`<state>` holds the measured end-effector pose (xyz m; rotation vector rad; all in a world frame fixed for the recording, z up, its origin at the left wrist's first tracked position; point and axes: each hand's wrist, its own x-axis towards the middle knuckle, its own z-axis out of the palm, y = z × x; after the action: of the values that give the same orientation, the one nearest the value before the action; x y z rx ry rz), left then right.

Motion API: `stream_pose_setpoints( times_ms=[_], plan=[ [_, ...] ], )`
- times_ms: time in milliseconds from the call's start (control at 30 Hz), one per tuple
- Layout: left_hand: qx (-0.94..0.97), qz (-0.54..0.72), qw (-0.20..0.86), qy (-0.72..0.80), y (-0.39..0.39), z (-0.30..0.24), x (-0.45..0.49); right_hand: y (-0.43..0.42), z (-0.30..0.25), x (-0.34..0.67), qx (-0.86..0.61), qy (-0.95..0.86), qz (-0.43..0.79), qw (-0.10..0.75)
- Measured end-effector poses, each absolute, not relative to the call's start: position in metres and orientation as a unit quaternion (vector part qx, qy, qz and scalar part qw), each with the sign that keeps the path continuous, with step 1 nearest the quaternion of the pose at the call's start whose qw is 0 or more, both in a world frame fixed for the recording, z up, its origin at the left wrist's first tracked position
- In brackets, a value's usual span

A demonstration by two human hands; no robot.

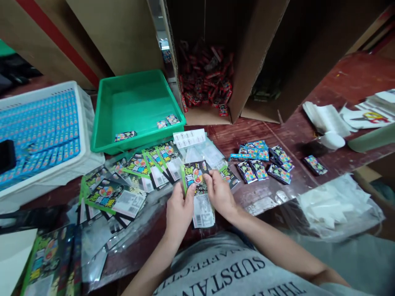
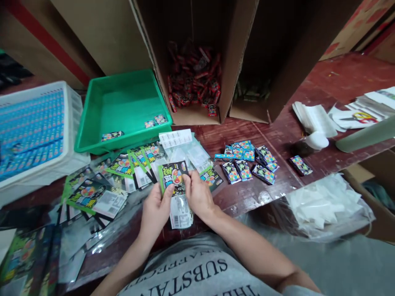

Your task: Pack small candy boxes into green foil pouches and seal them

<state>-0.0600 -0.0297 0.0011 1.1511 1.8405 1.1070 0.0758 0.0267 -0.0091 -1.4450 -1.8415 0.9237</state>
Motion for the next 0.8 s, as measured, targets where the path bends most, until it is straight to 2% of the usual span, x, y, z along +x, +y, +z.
stream_pose_setpoints(
  times_ms=[100,200,300,400,467,667,733,800],
  plan=[
    [0.469,0.358,0.249,0.768,-0.031,-0.015,-0.057,0.029,-0.018,0.073,-0.558,-0.698,0.344,0.288],
    [0.47,0.374,0.22,0.768,-0.027,-0.024,-0.059,0.029,-0.017,0.073,-0.563,-0.697,0.349,0.274],
    [0.456,0.388,0.194,0.777,-0.019,-0.025,-0.066,0.023,-0.007,0.077,-0.545,-0.733,0.354,0.202],
    [0.442,0.387,0.198,0.785,-0.011,-0.025,-0.073,0.018,-0.004,0.081,-0.526,-0.771,0.346,0.096],
    [0.442,0.383,0.241,0.774,-0.01,-0.027,-0.076,0.016,-0.01,0.083,-0.521,-0.774,0.35,0.077],
    [0.423,0.361,0.365,0.747,-0.028,-0.022,-0.089,0.014,-0.015,0.106,-0.474,-0.787,0.377,0.116],
    [0.416,0.357,0.367,0.751,-0.03,-0.016,-0.096,0.033,-0.014,0.127,-0.463,-0.81,0.316,0.174],
    [0.417,0.35,0.364,0.756,-0.029,-0.012,-0.103,0.066,-0.017,0.152,-0.469,-0.83,0.197,0.229]
  ],
)
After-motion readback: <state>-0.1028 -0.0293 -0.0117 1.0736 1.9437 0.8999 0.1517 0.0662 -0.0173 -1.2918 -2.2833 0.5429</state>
